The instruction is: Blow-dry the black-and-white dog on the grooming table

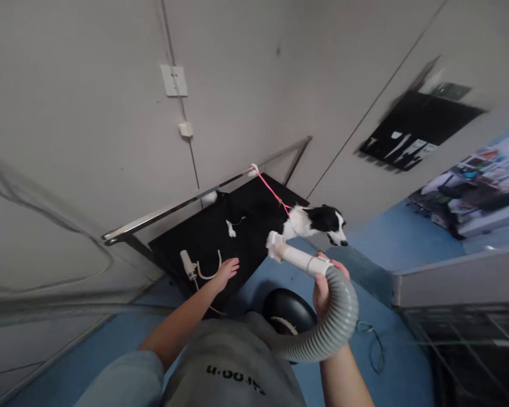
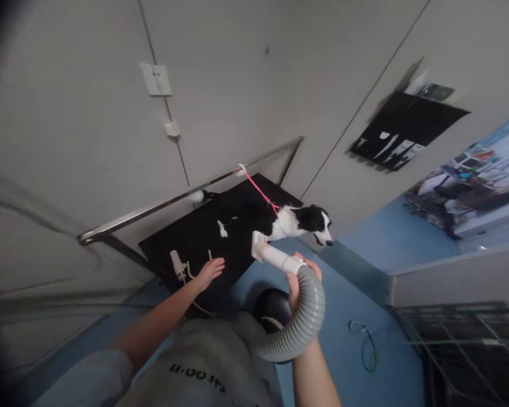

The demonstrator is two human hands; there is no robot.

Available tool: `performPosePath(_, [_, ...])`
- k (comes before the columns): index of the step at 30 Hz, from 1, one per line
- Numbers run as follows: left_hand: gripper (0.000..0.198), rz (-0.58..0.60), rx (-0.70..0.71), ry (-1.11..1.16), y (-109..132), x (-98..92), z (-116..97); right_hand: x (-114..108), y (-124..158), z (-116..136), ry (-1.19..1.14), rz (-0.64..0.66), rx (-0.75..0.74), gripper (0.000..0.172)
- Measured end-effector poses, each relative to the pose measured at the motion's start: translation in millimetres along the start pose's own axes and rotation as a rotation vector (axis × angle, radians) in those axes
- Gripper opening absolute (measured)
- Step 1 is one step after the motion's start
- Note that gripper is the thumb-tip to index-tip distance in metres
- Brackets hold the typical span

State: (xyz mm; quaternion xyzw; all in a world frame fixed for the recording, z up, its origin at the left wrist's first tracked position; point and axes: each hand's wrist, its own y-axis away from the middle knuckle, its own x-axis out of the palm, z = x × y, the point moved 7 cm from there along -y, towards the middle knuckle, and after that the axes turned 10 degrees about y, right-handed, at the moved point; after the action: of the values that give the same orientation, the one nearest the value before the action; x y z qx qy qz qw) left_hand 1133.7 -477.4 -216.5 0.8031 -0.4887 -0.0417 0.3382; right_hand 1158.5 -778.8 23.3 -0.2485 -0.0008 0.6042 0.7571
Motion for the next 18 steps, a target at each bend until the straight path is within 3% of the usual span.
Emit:
performPosePath(4, [0.026, -0.105, 0.065, -0.391, -44.3, 13.2, 0.0, 3.2, -70.7, -34.3, 0.094, -0.09, -0.06, 0.042])
performPosePath(7, [0.017, -0.172, 0.055, -0.512, -73.2, 24.3, -0.7, 6.6, -123.0, -61.7, 0.106, -0.043, -0.078, 0.041])
performPosePath(9, [0.018, -0.224, 0.03, -0.564, -83.1, 22.1, 1.0, 12.6, -156.7, -79.9, 0.098, -0.003, -0.069, 0.043])
performPosePath(11, [0.02, -0.287, -0.003, -0.602, -83.9, 11.6, 5.3, 26.4, -188.1, -93.9, 0.065, 0.039, -0.068, 0.047])
performPosePath(14, [0.019, -0.394, -0.055, -0.636, -71.5, -13.3, 14.4, 64.3, -223.1, -105.4, 0.022, 0.154, -0.083, 0.047])
performPosePath(18, [0.023, -0.511, -0.154, -0.703, -48.5, -47.9, 25.7, 111.2, -240.1, -113.0, -0.016, 0.207, -0.095, 0.051])
